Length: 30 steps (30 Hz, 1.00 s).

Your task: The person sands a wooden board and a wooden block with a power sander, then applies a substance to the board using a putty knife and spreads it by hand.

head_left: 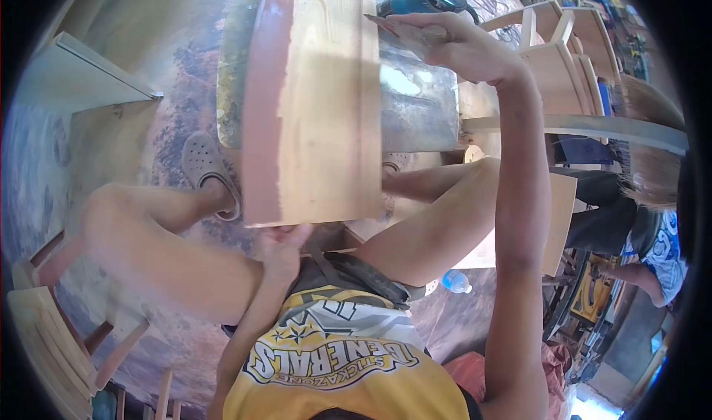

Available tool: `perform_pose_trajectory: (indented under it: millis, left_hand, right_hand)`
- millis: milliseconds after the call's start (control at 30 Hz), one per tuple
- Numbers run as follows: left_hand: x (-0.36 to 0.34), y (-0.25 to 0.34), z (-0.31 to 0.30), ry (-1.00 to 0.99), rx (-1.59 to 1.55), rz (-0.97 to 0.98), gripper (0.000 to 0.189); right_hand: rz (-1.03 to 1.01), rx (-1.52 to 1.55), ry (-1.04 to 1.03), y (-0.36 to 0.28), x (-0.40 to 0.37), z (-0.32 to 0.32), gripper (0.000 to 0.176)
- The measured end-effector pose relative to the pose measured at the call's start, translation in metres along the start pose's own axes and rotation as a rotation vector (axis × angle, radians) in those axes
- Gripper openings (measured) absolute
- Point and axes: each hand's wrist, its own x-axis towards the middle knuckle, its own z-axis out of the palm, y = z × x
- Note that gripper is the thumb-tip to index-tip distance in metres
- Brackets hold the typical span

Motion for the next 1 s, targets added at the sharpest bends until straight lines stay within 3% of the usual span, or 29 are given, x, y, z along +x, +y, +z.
perform_pose_trajectory:
  millis: [33, 100, 133, 167, 233, 300, 333, 400, 467, 500, 533, 567, 767, 833, 933, 1000]
  left_hand:
    - [-0.001, 0.01, -0.005, 0.0, 0.001, -0.004, 0.047]
    - [-0.001, 0.033, -0.017, 0.193, -0.099, 0.042, 0.045]
    - [-0.002, 0.037, -0.029, 0.202, -0.1, 0.046, 0.045]
    - [-0.005, 0.039, -0.042, 0.218, -0.057, 0.116, 0.042]
    - [-0.01, 0.042, -0.05, 0.254, -0.02, 0.186, 0.041]
    - [-0.011, 0.055, -0.046, 0.259, -0.16, 0.162, 0.057]
    - [-0.011, 0.056, -0.04, 0.269, -0.158, 0.163, 0.057]
    - [-0.014, 0.052, -0.022, 0.132, -0.541, 0.019, 0.063]
    - [-0.013, 0.034, -0.019, 0.073, -0.556, -0.275, 0.066]
    - [-0.012, 0.031, -0.013, 0.075, -0.547, -0.264, 0.066]
    - [-0.007, 0.036, 0.003, -0.054, -0.288, -0.251, 0.072]
    - [-0.005, 0.042, 0.013, -0.181, -0.028, -0.238, 0.079]
    - [-0.023, 0.085, 0.034, -0.062, 0.039, -0.199, 0.08]
    - [-0.027, 0.102, 0.054, -0.012, 0.064, -0.15, 0.081]
    - [-0.029, 0.114, 0.062, -0.051, 0.116, -0.118, 0.081]
    - [-0.029, 0.114, 0.06, -0.026, -0.039, -0.184, 0.074]
  right_hand:
    - [0.004, 0.002, -0.001, 0.0, -0.002, 0.002, 0.058]
    - [0.07, -0.099, -0.051, -0.007, -0.003, 0.013, 0.077]
    - [-0.114, -0.011, 0.092, 0.002, -0.007, 0.035, 0.081]
    - [-0.12, -0.008, 0.079, -0.006, -0.015, 0.056, 0.081]
    - [-0.022, -0.12, 0.285, -0.035, -0.04, 0.103, 0.085]
    - [-0.325, -0.109, 0.463, -0.033, -0.053, 0.148, 0.085]
    - [-0.327, -0.102, 0.456, -0.038, -0.059, 0.162, 0.085]
    - [-0.387, 0.082, 0.598, -0.047, -0.072, 0.184, 0.09]
    - [-0.376, 0.186, 0.674, -0.049, -0.08, 0.196, 0.088]
    - [-0.368, 0.272, 0.756, -0.052, -0.083, 0.199, 0.087]
    - [-0.272, 0.387, 0.779, -0.061, -0.089, 0.2, 0.072]
    - [-0.278, 0.391, 0.788, -0.06, -0.092, 0.198, 0.072]
    - [-0.26, 0.308, 0.852, -0.032, -0.089, 0.201, 0.073]
    - [-0.538, -0.007, 0.934, -0.021, -0.067, 0.202, 0.076]
    - [-0.513, -0.113, 0.86, -0.025, -0.055, 0.209, 0.078]
    - [-0.52, -0.121, 0.811, -0.027, -0.049, 0.213, 0.079]
